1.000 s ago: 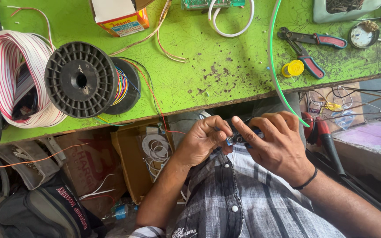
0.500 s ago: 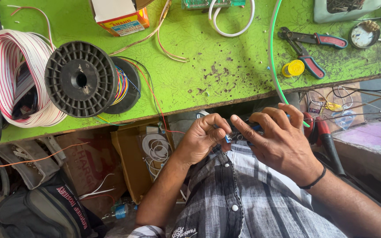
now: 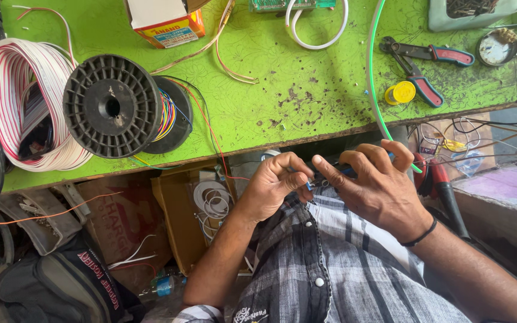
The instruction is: The person strips insulation from several short wire segments using wire strippers and places them on the workbench. The person then slides a piece of heat-shrink tubing over a wire and uses a soldering iron to heat it.
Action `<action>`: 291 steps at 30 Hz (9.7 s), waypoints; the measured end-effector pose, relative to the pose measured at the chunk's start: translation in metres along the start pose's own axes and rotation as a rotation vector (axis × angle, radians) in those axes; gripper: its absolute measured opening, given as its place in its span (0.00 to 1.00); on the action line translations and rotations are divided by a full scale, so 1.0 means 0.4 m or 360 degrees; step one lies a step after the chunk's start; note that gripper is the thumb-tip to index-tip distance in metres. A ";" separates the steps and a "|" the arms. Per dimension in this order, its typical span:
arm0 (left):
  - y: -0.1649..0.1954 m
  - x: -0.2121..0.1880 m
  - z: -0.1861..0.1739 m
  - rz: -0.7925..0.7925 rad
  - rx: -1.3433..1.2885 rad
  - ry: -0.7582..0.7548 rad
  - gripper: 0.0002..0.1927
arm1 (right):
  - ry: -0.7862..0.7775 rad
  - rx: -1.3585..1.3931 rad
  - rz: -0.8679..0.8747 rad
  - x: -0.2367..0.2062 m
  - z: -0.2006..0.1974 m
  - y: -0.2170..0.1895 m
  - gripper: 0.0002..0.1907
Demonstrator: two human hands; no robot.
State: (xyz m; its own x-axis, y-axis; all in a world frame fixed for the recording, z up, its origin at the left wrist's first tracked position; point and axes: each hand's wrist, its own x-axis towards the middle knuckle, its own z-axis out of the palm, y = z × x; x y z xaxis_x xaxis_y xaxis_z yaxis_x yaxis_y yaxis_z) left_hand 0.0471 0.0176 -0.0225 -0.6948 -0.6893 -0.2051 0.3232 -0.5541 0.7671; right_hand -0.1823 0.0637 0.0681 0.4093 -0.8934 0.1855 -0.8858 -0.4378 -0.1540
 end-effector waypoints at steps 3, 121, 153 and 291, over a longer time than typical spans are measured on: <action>-0.006 0.003 -0.001 0.0011 0.0030 -0.0022 0.09 | -0.0020 -0.0002 0.0000 0.001 -0.005 0.002 0.33; 0.169 -0.003 0.215 0.0709 0.0371 0.0633 0.10 | 0.0244 -0.0135 0.0110 0.027 -0.177 -0.029 0.35; 0.166 -0.008 0.187 0.0520 0.0139 0.0568 0.08 | 0.0258 0.0065 0.0141 0.031 -0.148 -0.030 0.37; 0.098 -0.002 0.117 0.0445 0.0177 0.0579 0.07 | 0.0082 0.0340 0.0011 0.055 -0.109 0.003 0.31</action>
State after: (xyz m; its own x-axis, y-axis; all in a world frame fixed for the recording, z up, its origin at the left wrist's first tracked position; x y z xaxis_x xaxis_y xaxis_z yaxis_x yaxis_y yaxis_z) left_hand 0.0304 0.0184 0.0364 -0.3140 -0.9348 -0.1659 0.3813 -0.2842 0.8797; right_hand -0.1841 0.0479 0.1144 0.3870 -0.8924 0.2320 -0.8197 -0.4482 -0.3567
